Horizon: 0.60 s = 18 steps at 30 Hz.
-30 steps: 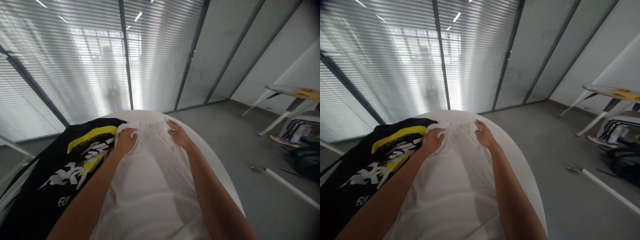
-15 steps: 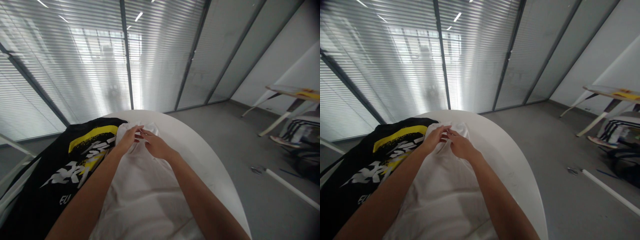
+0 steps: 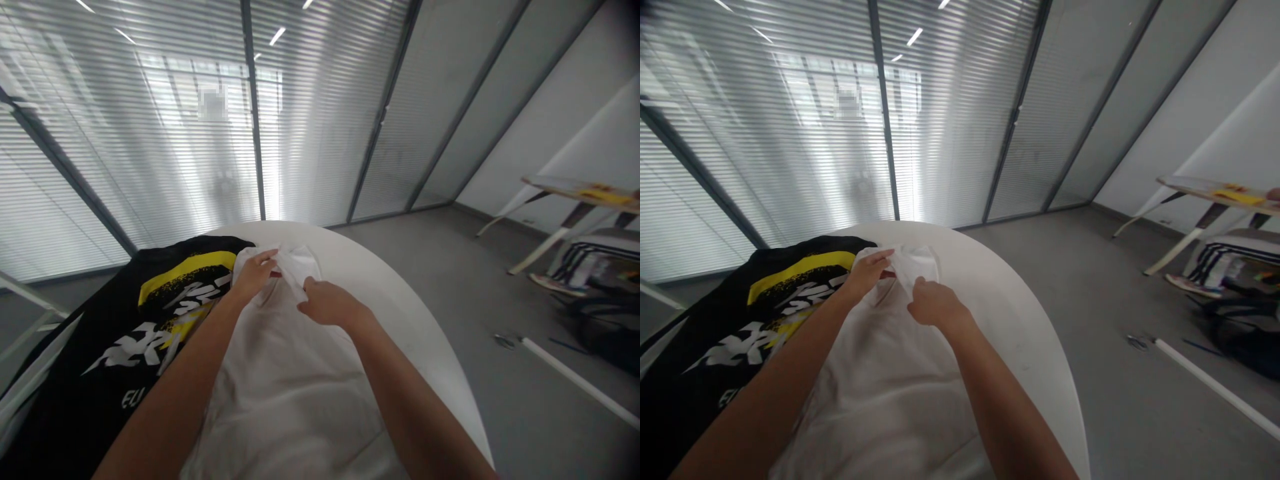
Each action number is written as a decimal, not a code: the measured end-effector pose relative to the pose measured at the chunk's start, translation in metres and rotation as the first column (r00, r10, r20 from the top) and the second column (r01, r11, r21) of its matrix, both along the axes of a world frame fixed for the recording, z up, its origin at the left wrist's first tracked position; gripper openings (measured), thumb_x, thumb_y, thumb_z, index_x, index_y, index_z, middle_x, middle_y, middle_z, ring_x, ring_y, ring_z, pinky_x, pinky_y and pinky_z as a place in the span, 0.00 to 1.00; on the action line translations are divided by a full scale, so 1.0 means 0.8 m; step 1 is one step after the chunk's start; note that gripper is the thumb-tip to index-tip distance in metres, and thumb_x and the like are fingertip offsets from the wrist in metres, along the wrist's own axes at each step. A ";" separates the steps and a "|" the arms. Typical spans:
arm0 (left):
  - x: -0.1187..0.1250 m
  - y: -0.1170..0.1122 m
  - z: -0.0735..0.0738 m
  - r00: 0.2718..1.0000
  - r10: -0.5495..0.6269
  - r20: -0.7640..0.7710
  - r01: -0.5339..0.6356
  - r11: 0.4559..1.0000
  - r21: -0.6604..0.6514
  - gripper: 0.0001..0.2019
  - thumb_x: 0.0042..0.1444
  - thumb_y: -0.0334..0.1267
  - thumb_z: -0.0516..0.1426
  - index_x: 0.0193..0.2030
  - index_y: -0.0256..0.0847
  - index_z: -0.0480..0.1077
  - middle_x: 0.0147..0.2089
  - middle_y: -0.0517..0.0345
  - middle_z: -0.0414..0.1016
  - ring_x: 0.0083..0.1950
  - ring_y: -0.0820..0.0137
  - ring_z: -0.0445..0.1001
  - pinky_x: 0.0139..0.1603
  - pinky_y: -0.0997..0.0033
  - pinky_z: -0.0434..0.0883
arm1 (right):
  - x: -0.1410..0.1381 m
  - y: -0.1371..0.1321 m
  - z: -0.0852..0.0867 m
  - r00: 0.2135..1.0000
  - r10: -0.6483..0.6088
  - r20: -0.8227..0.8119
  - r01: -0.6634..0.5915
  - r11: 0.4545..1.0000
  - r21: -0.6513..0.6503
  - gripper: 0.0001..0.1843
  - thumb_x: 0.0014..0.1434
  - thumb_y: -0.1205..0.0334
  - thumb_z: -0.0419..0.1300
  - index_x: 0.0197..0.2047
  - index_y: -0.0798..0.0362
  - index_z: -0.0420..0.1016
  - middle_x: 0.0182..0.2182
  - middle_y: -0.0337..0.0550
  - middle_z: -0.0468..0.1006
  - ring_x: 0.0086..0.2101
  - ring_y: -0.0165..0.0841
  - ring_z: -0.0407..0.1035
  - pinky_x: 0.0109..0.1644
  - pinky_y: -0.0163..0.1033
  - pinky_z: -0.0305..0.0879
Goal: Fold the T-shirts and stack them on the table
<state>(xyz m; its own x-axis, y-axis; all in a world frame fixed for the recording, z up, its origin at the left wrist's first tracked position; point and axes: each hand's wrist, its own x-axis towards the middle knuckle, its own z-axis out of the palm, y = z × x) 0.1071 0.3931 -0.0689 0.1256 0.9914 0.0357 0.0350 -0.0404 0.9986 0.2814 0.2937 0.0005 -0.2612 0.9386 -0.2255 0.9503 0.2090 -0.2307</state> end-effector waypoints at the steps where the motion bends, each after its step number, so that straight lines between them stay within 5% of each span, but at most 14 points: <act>1: -0.001 0.001 -0.002 1.000 -0.013 -0.007 0.013 1.000 -0.002 0.21 0.55 0.38 0.58 0.55 0.35 0.73 0.51 0.48 0.78 0.43 0.65 0.79 0.43 0.66 0.78 | -0.001 -0.004 0.002 1.000 0.013 0.021 -0.013 1.000 -0.003 0.18 0.59 0.58 0.54 0.49 0.60 0.67 0.46 0.63 0.77 0.45 0.49 0.74 0.42 0.45 0.66; 11: -0.024 0.001 0.015 0.982 0.057 -0.179 -0.053 0.998 0.026 0.26 0.53 0.35 0.57 0.60 0.36 0.69 0.43 0.52 0.79 0.29 0.71 0.77 0.29 0.72 0.74 | -0.034 -0.006 -0.025 0.979 0.068 -0.194 -0.042 0.990 0.135 0.13 0.59 0.62 0.52 0.45 0.56 0.71 0.41 0.54 0.80 0.41 0.40 0.74 0.41 0.39 0.63; 18: -0.075 0.028 0.032 0.892 0.110 -0.439 -0.059 0.990 0.129 0.30 0.53 0.31 0.51 0.65 0.34 0.64 0.40 0.51 0.81 0.29 0.70 0.76 0.31 0.72 0.73 | -0.075 0.014 -0.012 0.926 0.074 -0.370 -0.008 0.984 0.177 0.16 0.57 0.64 0.53 0.45 0.54 0.76 0.40 0.48 0.81 0.43 0.38 0.74 0.45 0.37 0.64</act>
